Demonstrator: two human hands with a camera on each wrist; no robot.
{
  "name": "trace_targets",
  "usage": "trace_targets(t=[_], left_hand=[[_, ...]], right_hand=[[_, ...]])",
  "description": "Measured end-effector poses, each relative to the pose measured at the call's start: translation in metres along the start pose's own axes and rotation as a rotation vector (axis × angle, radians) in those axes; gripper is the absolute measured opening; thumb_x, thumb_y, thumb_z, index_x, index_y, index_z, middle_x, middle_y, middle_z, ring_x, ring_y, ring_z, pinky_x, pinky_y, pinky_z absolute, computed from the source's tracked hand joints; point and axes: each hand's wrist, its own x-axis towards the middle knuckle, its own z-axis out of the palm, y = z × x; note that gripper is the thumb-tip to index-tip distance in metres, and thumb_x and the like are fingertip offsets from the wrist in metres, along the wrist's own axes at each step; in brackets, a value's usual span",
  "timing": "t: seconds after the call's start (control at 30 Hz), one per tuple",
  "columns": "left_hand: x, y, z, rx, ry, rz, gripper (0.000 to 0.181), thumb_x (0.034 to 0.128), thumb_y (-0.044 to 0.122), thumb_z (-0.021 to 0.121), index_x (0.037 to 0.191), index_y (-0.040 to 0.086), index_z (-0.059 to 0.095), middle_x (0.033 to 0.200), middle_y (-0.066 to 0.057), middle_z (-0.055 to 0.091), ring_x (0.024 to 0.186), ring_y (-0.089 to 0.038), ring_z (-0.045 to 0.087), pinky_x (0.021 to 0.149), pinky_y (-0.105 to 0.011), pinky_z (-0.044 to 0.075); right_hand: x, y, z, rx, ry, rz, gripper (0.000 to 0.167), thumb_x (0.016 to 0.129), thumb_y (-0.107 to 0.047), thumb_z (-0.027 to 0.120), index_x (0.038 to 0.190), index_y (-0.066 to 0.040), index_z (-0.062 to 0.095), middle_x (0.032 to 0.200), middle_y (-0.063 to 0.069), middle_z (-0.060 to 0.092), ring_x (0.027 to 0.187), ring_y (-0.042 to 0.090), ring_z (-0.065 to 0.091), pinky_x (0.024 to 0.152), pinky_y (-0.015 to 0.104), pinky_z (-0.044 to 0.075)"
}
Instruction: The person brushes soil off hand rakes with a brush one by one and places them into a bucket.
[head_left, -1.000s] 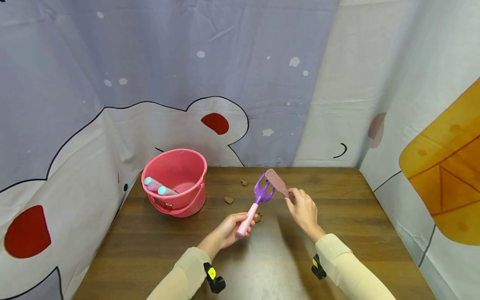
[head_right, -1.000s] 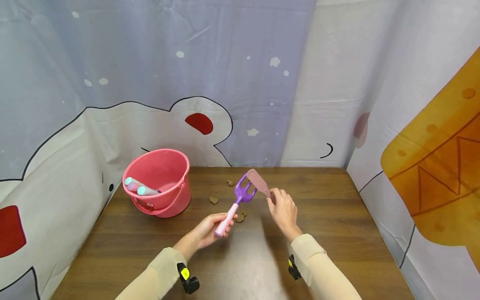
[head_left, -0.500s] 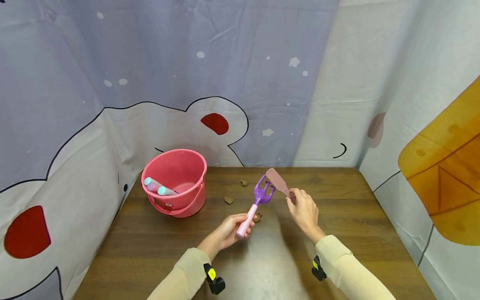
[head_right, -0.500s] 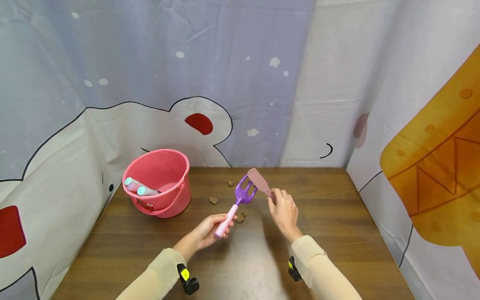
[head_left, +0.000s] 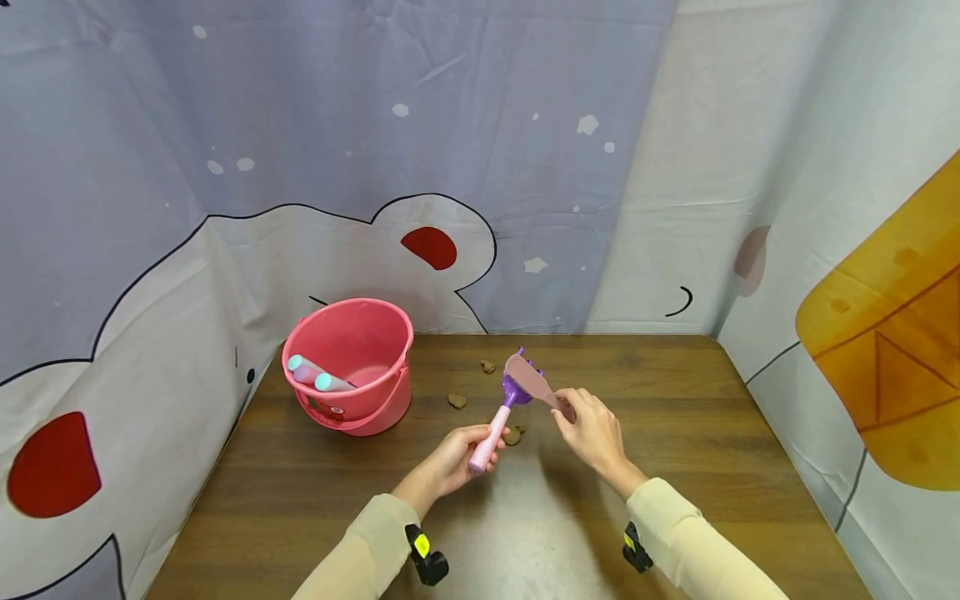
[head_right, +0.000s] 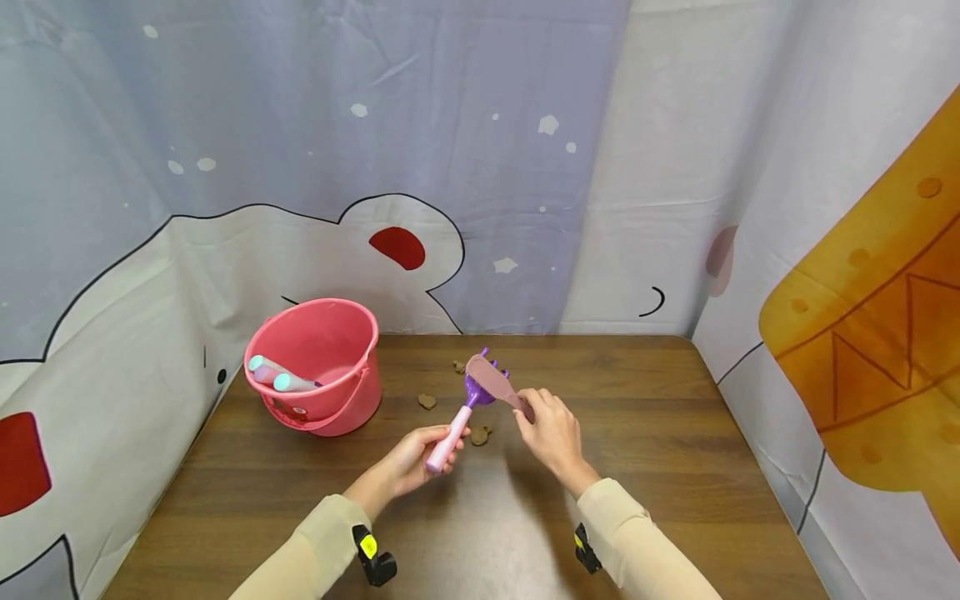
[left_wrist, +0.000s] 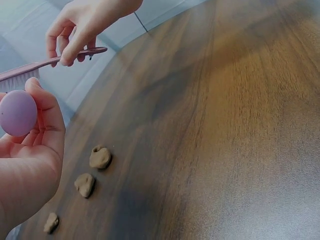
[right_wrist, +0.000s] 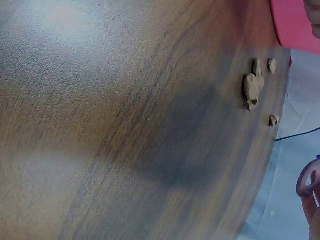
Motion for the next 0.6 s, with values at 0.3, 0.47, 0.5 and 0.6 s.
trace_targets(t=[0.3,0.47,0.5,0.6], left_hand=[[0.0011,-0.0006,-0.0014,-0.003,0.001,0.022,0.041,0.0963,0.016,0.034,0.127,-0.010,0.039,0.085,0.000,0.057,0.062,-0.006,0.052,0.058,-0.018,0.045],[0.0007,-0.0002,-0.0011,-0.007,0.009,0.017,0.041,0.0964,0.016,0.034,0.128,-0.010,0.039,0.085,-0.001,0.056,0.062,-0.006,0.052,0.057,-0.018,0.045],[0.0004,0.0000,-0.0008,-0.009,0.008,0.013,0.042,0.0965,0.017,0.034,0.128,-0.011,0.038,0.085,-0.001,0.057,0.062,-0.006,0.052,0.057,-0.018,0.045],[-0.0009,0.0012,-0.0002,-0.005,-0.005,0.000,0.046,0.0969,0.018,0.034,0.132,-0.013,0.033,0.084,0.000,0.058,0.062,-0.007,0.053,0.057,-0.018,0.044]], right_hand=[[-0.0017,-0.0036,0.0001,0.021,-0.043,-0.065,0.024,0.071,-0.016,0.074,0.093,-0.018,0.066,0.078,-0.006,0.060,0.063,0.010,0.052,0.053,0.031,0.043],[-0.0013,-0.0032,0.0011,0.021,-0.041,-0.074,0.024,0.071,-0.016,0.075,0.093,-0.017,0.065,0.078,-0.005,0.061,0.063,0.011,0.052,0.054,0.031,0.043],[-0.0011,-0.0028,0.0014,0.019,-0.037,-0.074,0.024,0.071,-0.016,0.075,0.092,-0.016,0.065,0.078,-0.005,0.061,0.063,0.011,0.052,0.054,0.031,0.043],[0.0002,-0.0017,0.0015,0.013,-0.023,-0.069,0.025,0.070,-0.014,0.076,0.093,-0.015,0.066,0.077,-0.003,0.061,0.064,0.012,0.052,0.054,0.032,0.043]])
